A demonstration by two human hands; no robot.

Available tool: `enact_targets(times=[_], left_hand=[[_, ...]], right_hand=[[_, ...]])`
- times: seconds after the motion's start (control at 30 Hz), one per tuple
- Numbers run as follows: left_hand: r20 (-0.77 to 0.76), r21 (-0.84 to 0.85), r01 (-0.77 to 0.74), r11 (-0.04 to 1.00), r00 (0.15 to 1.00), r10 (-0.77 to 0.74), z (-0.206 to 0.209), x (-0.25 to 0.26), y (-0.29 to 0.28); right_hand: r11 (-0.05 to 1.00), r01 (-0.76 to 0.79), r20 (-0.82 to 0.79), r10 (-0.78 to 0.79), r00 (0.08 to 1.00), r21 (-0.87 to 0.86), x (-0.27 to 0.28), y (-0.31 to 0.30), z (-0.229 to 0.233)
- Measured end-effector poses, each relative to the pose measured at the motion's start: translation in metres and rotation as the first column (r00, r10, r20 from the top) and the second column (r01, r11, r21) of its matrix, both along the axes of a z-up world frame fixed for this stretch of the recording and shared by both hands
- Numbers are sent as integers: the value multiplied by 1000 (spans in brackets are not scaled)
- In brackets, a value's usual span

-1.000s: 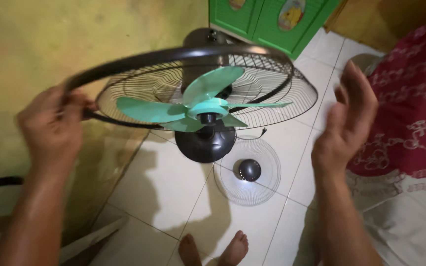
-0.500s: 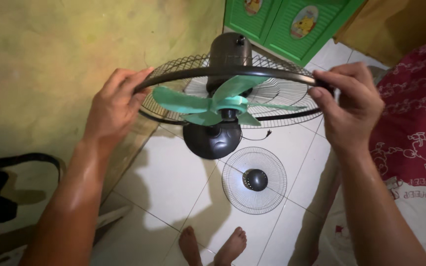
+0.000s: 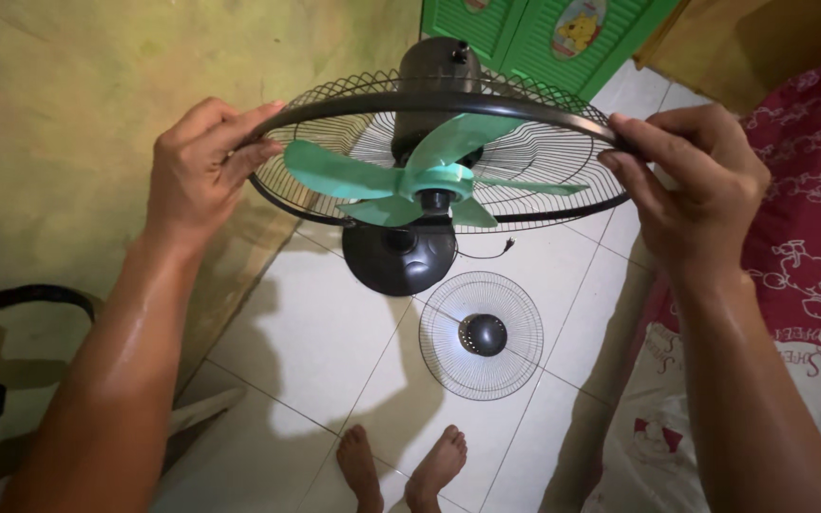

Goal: The person assembles a standing electric fan by hand. They attach the light green fan blades to the motor hub, then fit the front and rear wire cages over the blades, aligning and securing them in place.

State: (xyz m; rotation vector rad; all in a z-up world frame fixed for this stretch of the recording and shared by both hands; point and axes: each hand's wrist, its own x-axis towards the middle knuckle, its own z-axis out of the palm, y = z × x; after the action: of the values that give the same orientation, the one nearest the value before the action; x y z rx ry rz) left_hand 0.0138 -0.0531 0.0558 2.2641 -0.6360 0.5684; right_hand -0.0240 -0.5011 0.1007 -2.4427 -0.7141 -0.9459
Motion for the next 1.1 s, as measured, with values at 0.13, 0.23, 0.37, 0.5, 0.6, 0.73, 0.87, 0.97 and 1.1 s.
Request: enact_targets(times=[0.13, 0.23, 0.37, 0.5, 0.6, 0.73, 0.87, 0.97, 1.1], left_hand=[[2, 7, -23, 1000, 1000, 23, -2, 5, 0], [-21, -51, -20, 999, 1000, 19, -8, 8, -1], [-35, -114, -51, 992, 998, 48, -16, 12, -2], [6, -130, -73, 989, 997, 74, -21, 13, -3], [50, -126, -104, 987, 993, 111, -27, 6, -2], [81, -90, -174, 981, 980, 181, -44, -9, -8], [59, -117, -210, 971, 974, 218, -70, -21, -12], [-58, -165, -266, 950, 964, 260, -94, -29, -15], [-285, -270, -317, 909, 928, 238, -129, -30, -19]], right_hand=[[1000, 30, -36, -30, 999, -6, 1, 1, 10], [1000, -13, -80, 15, 997, 27, 2, 0, 12], [999, -12, -83, 15, 996, 33, 2, 2, 12], [1000, 11, -43, -11, 999, 15, 2, 2, 6], [1000, 3, 32, -3, 999, 21, 0, 2, -7], [990, 138, 108, -134, 985, -25, -12, -8, -39], [966, 244, 21, -247, 969, 84, -21, -9, -85], [926, 324, -139, -301, 943, 194, -27, -5, -117], [879, 400, -282, -327, 902, 258, -27, 5, -144]])
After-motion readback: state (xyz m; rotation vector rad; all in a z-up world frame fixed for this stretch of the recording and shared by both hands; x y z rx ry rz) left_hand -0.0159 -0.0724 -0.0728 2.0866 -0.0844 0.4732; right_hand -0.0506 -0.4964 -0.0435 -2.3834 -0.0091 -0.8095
